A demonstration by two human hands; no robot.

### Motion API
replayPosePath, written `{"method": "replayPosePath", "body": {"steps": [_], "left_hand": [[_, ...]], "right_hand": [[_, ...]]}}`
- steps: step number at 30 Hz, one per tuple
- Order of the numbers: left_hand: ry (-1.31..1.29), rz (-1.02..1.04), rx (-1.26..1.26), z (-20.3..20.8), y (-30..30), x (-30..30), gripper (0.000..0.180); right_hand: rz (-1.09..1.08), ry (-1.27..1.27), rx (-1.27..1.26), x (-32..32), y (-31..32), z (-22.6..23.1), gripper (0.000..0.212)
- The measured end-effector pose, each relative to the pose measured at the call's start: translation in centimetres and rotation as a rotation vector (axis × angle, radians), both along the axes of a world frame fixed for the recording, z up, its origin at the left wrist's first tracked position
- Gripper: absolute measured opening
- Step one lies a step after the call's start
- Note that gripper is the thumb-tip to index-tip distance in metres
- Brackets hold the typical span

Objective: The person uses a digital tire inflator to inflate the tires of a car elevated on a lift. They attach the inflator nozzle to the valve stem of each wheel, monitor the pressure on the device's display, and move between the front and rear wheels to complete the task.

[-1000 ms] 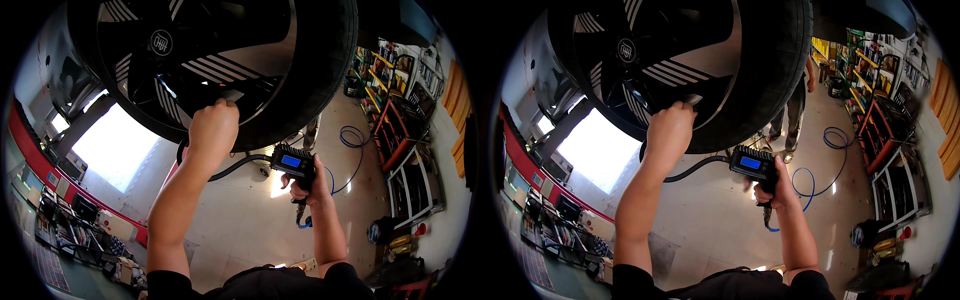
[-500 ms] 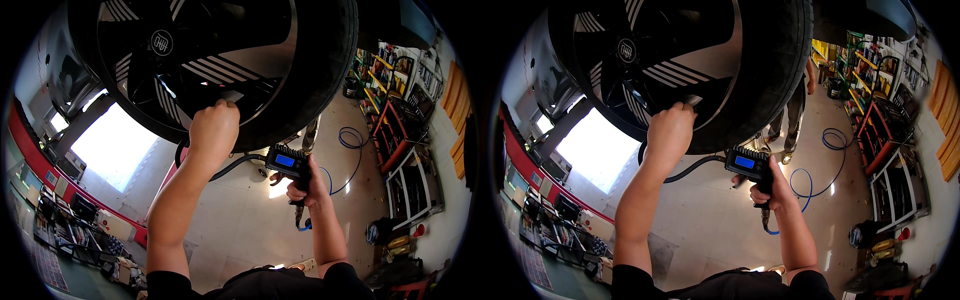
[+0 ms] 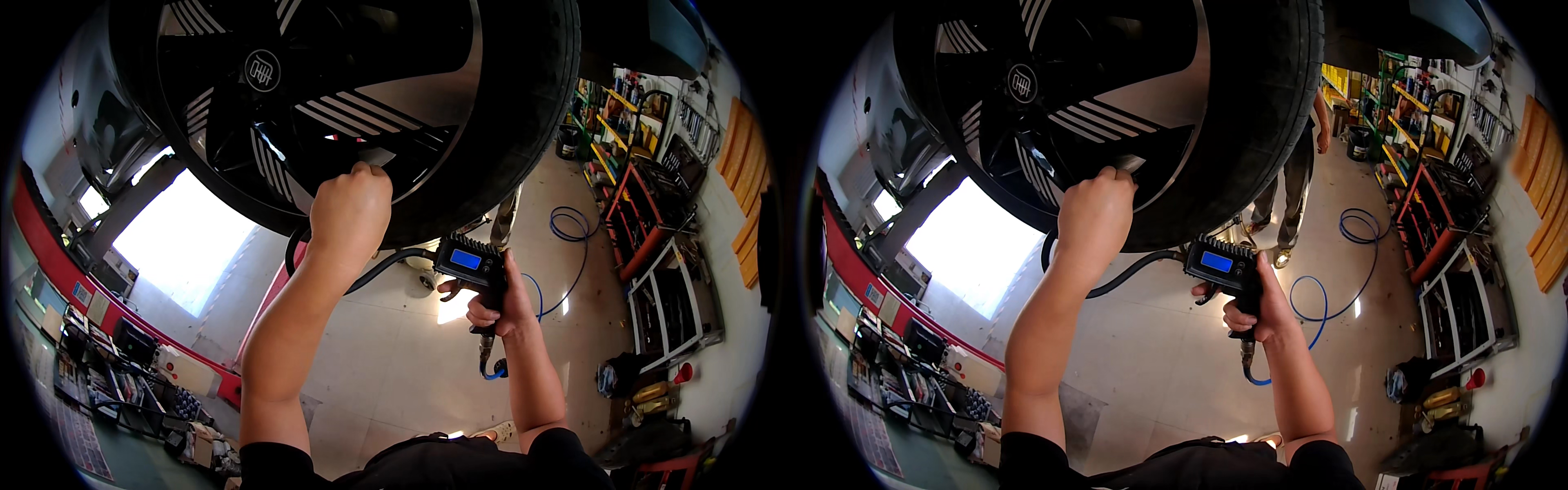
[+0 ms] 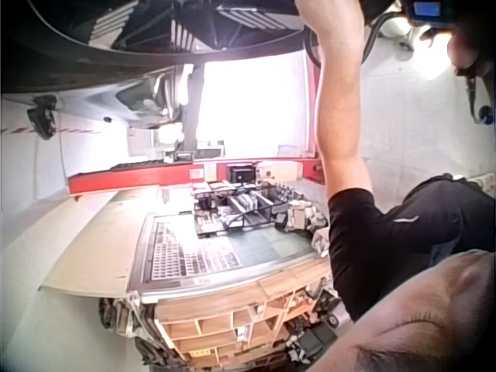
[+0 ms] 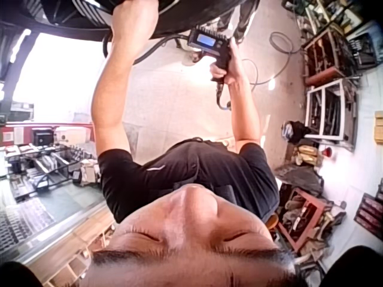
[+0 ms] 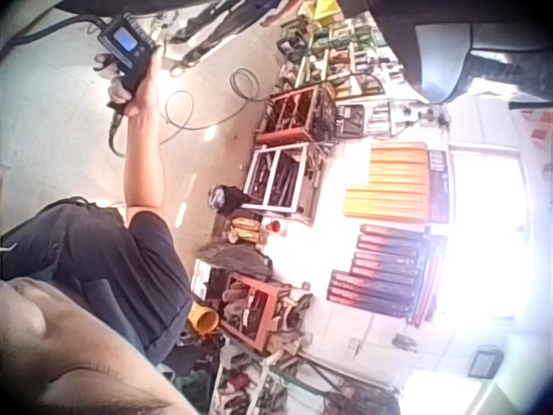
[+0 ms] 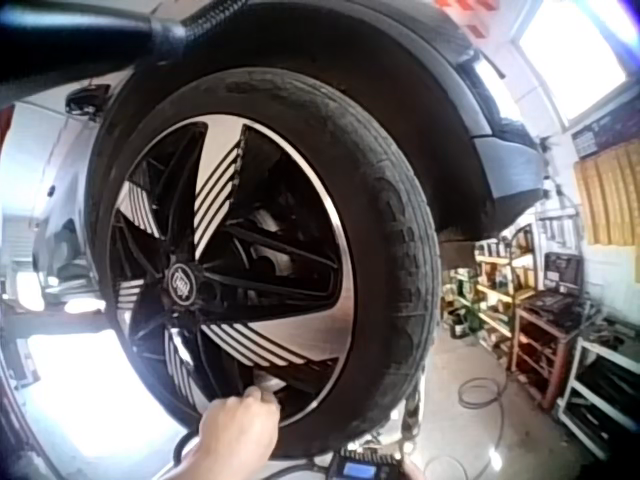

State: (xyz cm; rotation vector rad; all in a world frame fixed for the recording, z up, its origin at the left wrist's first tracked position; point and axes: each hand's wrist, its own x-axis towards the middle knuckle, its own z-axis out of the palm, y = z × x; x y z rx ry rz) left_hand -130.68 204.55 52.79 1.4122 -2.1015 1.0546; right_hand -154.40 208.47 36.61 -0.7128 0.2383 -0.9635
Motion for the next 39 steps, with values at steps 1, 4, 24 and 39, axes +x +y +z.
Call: {"method": "replayPosePath", "body": {"steps": [1,4,24,39], "left_hand": [[0.001,0.001,0.001,0.0,0.0,0.0,0.002],[0.020,0.067,0.087,0.4,0.5,-0.3,0.013],[0.023,0.103,0.127,0.4,0.5,-0.4,0.019],[0.013,0.031,0.025,0.0,0.3,0.0,0.007]], "right_hand": [[-0.007,0.008,0.005,0.0,0.0,0.1,0.084],[0.078,-0.051,-0.009,-0.4,-0.5,-1.4,0.084],[0.065,-0.049,-0.053,-0.2,-0.1,-0.8,0.085],[0.073,0.026,-0.009,-0.2,-0.2,-1.7,0.095]]}}
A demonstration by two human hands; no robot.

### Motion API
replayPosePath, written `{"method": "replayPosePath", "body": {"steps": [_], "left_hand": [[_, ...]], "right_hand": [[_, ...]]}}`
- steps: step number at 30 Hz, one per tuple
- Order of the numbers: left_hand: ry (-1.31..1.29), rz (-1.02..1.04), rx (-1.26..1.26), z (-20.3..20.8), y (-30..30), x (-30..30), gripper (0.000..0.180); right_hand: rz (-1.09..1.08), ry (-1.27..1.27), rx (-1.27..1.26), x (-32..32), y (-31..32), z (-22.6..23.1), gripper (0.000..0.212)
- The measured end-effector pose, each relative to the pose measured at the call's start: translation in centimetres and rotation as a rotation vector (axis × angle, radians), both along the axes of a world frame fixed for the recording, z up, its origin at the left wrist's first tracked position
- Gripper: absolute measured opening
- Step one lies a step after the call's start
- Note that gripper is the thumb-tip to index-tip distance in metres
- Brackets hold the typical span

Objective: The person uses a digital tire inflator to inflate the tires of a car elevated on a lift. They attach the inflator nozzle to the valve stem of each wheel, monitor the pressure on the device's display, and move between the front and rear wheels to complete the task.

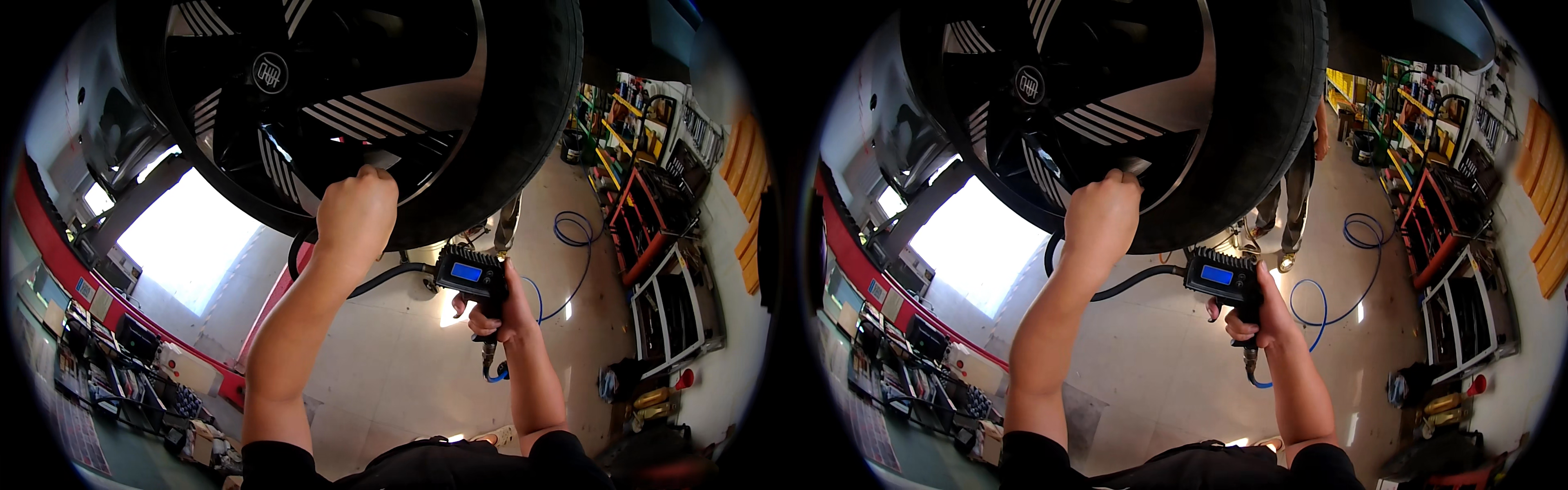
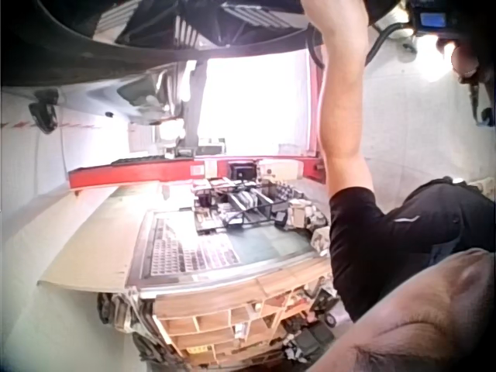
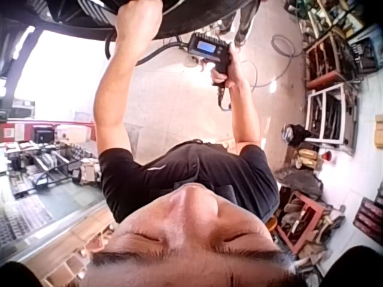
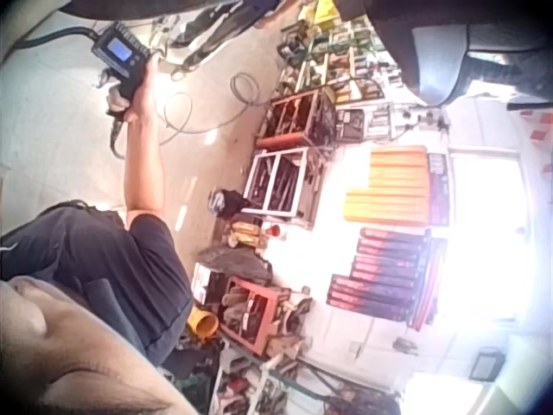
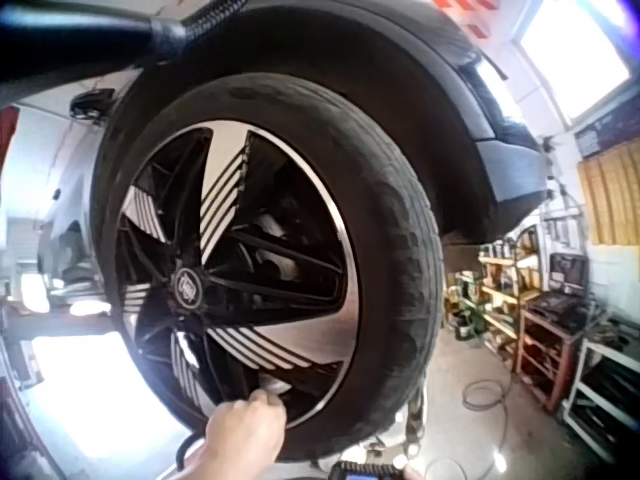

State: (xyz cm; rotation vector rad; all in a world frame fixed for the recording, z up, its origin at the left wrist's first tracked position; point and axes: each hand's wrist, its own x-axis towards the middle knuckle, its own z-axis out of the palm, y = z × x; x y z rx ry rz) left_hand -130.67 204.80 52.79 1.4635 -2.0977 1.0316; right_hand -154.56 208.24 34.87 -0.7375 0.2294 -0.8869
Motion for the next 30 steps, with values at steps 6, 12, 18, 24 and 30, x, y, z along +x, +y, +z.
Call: {"method": "replayPosePath", "body": {"steps": [6,12,18,24,30], "left_hand": [[0.025,0.051,0.107,0.6,0.3,-0.3,0.026],[0.150,0.253,0.431,3.0,4.1,0.6,0.045],[0.174,0.028,0.137,0.6,0.3,1.4,0.033],[0.237,0.037,0.332,1.7,-0.3,0.5,0.029],[0.241,0.019,0.377,1.9,-0.9,1.2,0.032]], "right_hand": [[-0.044,0.108,-0.126,-0.4,0.8,0.5,0.100],[-0.081,0.082,-0.294,-7.3,3.7,-1.2,0.100],[-0.140,0.075,-0.308,-14.0,3.6,-3.8,0.090],[-0.232,0.288,-0.195,-15.2,3.9,-5.7,0.088],[-0.279,0.215,-0.036,-17.4,3.0,-9.0,0.082]]}}
